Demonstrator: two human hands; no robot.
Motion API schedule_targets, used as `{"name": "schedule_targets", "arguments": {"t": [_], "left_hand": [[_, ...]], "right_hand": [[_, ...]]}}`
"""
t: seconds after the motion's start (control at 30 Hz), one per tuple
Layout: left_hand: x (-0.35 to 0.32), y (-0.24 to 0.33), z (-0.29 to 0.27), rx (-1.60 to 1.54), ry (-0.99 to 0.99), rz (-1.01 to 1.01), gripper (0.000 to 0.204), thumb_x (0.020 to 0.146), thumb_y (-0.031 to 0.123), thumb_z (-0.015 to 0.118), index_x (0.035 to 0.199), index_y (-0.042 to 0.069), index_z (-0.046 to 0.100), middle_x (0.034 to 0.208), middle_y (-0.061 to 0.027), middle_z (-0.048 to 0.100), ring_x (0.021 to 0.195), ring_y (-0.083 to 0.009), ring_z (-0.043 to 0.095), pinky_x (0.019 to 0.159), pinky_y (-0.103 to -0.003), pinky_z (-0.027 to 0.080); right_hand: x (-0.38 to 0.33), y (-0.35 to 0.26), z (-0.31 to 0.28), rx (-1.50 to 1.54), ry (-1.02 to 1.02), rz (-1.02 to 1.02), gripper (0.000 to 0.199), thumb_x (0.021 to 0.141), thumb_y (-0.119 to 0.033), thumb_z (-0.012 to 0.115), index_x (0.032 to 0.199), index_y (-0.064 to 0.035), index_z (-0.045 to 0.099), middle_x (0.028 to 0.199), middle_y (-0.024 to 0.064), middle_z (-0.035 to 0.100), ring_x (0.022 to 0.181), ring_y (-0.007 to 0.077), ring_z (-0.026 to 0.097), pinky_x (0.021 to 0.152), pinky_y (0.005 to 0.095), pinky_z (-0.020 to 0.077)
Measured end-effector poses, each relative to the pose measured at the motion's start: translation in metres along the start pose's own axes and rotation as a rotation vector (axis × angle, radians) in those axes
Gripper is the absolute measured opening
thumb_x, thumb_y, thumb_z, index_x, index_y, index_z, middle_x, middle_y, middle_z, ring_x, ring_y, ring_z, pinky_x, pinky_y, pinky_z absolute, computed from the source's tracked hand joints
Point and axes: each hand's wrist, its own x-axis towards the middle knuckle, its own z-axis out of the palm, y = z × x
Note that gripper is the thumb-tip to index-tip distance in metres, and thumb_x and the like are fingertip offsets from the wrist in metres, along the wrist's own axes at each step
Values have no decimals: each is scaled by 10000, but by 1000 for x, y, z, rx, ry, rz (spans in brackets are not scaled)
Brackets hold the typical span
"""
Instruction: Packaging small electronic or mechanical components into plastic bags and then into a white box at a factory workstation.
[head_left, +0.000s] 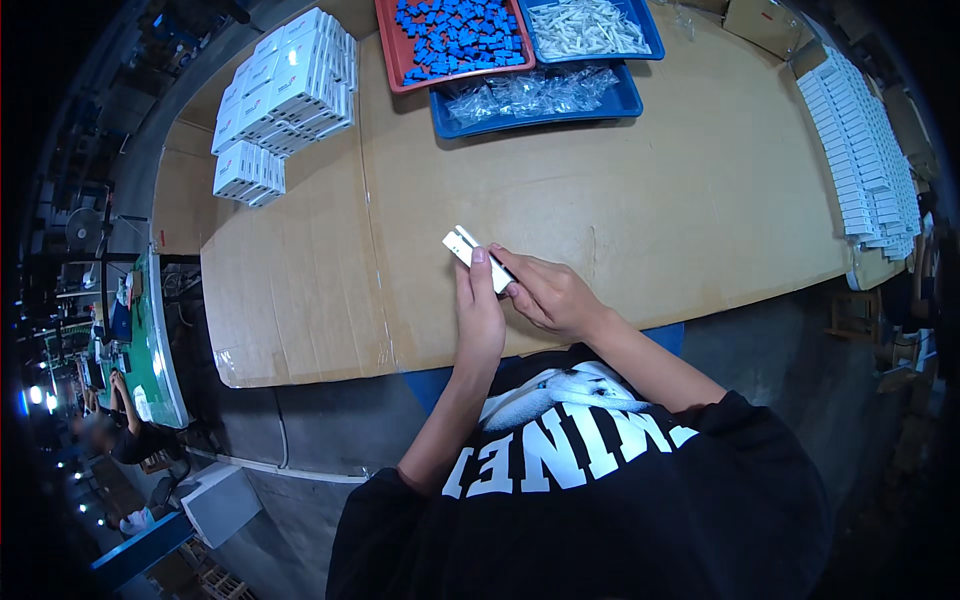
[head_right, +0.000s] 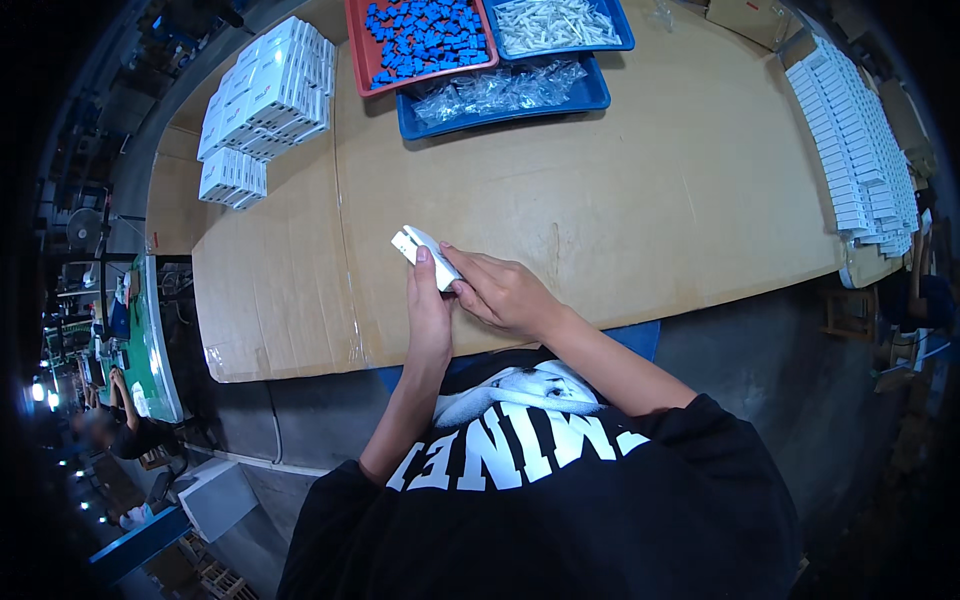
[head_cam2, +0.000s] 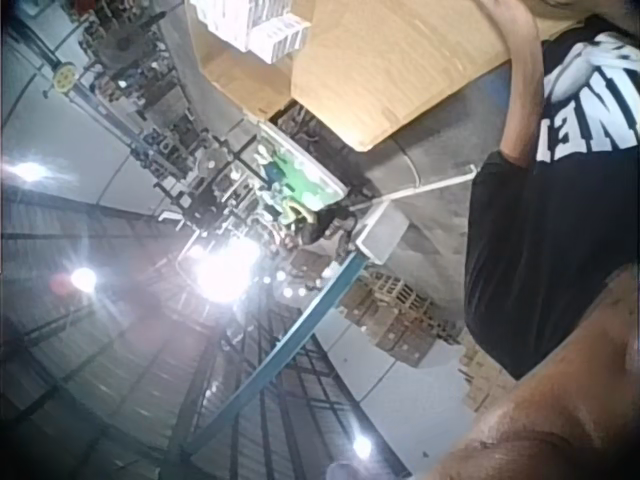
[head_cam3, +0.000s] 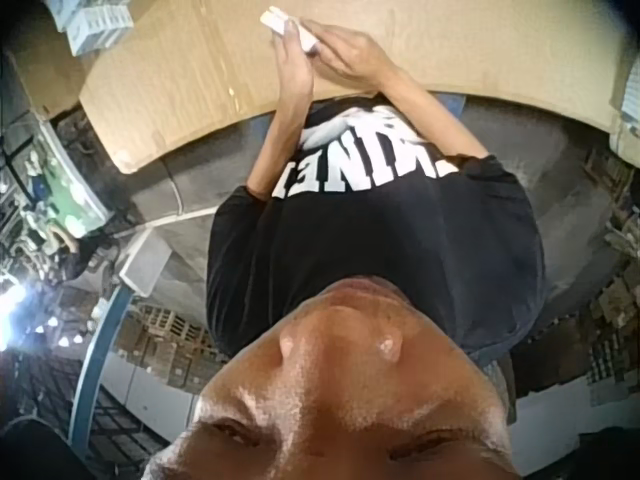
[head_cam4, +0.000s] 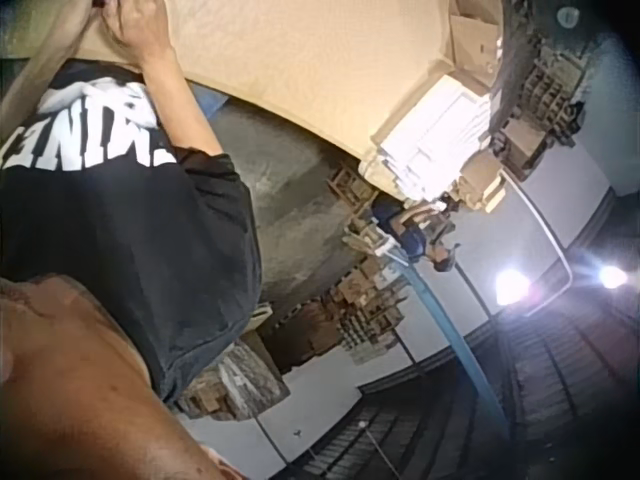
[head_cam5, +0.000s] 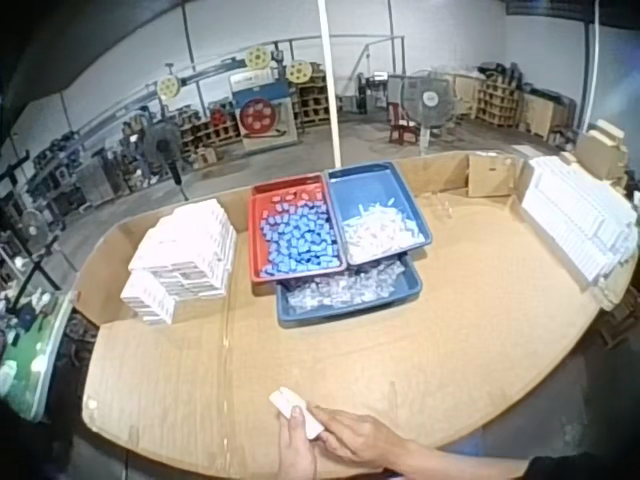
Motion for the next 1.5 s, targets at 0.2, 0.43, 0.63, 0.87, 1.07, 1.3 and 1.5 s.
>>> {"name": "schedule_targets", "arguments": {"t": [0.2, 0.43, 0.63, 0.87, 1.07, 1.3, 1.5], "left_hand": [[1, -7, -4, 28, 38, 32, 493, 1140, 439, 352, 1264, -5, 527, 1057, -62, 584, 976, -139, 561, 865, -304, 468], [2, -10, -6, -6, 63, -8, 577, 1106, 530, 390, 1278, 0, 537, 1068, -79, 611, 1019, -162, 599, 917, -359, 500], [13, 22, -12, -274, -20, -233, 561, 1114, 506, 358, 1330, 13, 514, 1138, -92, 630, 1010, -176, 645, 861, -349, 536], [17, 12, -21, 59, -138, 153, 666, 992, 181, 581, 1572, 34, 289, 1350, -171, 526, 1273, -278, 561, 1097, -447, 447], [13, 23, -17, 362, -271, 483, 1033, 843, 131, 713, 1667, 59, 94, 1585, -242, 324, 1522, -370, 317, 1266, -475, 227], [10, 11, -9, -167, -175, 251, 742, 1107, 524, 376, 1660, 80, 156, 1569, -213, 381, 1490, -339, 360, 1237, -445, 276], [4, 14, 8, 15, -6, 452, 726, 1121, 569, 253, 1630, 51, 238, 1518, -217, 419, 1406, -290, 431, 1193, -405, 309]], "right_hand": [[-1, -1, 6, -84, 16, -65, 463, 973, -60, 582, 1417, 66, 545, 1149, 248, 721, 850, 342, 745, 729, 400, 619], [-4, -2, 11, -103, 26, -29, 449, 970, -60, 596, 1399, 66, 561, 1148, 249, 722, 883, 348, 746, 757, 399, 628], [17, -13, -6, 97, -76, 225, 340, 1037, -146, 575, 1299, 56, 653, 1149, 236, 734, 957, 353, 739, 843, 422, 594], [28, 7, -15, 682, -62, 927, 552, 1088, -460, 518, 1300, 30, 660, 1128, 124, 733, 1011, 200, 689, 848, 332, 554], [38, -9, -20, 743, -135, 878, 546, 1054, -383, 630, 1378, 52, 568, 1174, 164, 692, 1014, 166, 687, 877, 312, 558], [26, -29, 9, 732, 80, 553, 510, 1033, -285, 667, 1418, 33, 563, 1390, 189, 615, 1249, 277, 636, 1063, 375, 500], [19, -52, 17, 413, 112, 369, 470, 1074, -180, 556, 1483, 45, 503, 1545, 294, 476, 1426, 415, 497, 1156, 405, 425]]}}
